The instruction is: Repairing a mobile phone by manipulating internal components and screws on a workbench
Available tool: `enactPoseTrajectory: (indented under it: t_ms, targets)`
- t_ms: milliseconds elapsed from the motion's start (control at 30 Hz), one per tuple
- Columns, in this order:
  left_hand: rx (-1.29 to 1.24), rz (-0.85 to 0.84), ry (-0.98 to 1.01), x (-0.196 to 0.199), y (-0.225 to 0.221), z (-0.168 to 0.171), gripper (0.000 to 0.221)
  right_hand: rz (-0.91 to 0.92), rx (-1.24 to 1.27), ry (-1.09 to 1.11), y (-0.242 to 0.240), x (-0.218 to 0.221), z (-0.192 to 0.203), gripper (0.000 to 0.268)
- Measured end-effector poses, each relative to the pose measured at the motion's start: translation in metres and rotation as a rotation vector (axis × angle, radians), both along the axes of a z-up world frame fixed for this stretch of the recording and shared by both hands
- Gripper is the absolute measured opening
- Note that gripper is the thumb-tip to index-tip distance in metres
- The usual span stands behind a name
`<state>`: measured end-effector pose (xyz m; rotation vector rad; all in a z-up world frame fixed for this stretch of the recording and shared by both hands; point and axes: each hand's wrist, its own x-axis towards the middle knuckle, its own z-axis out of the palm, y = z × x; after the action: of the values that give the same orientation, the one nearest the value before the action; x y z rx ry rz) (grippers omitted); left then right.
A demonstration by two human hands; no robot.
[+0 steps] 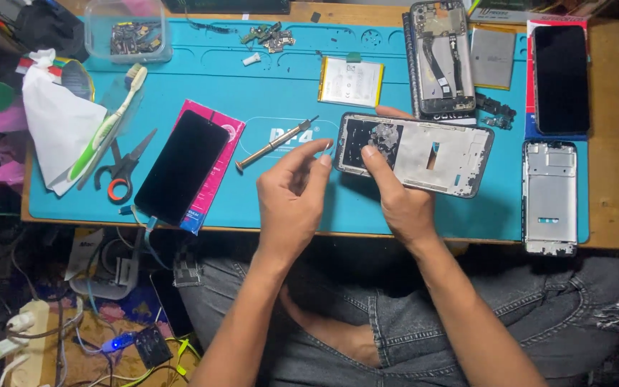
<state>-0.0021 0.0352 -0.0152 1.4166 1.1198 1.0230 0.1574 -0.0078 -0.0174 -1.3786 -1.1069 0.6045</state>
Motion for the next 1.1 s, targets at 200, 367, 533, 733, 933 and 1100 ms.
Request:
enactPoseTrajectory:
  t_ms: [200,367,533,733,933,1100]
  targets:
    - [0.09,0.003,0.05,0.004,0.008,0.001,0.022,0.007,-0.014,-0.051,0.0,-0.002,0.003,0.039]
    - [0.113,-0.018,0.047,0.003,0.008,0.001,0.023,0.006,-0.024,-0.002,0.001,-0.002,-0.001,0.043]
    - [0.156,-0.015,0.035,0.002,0.006,-0.002,0.023,-0.001,-0.044,0.162,0.0,-0.016,0.009,0.046]
    - [0.141,-0.056,-0.006,-0.001,0.007,0.003,0.026,0.003,-0.062,0.235,0.0,-0.02,0.013,0.049]
    - [0.063,-0.104,-0.054,-0.006,0.008,0.002,0.028,-0.009,-0.063,0.203,-0.001,-0.021,0.017,0.048]
    - [0.04,-0.109,-0.049,-0.007,0.007,0.001,0.028,-0.007,-0.058,0.192,-0.001,-0.024,0.018,0.049]
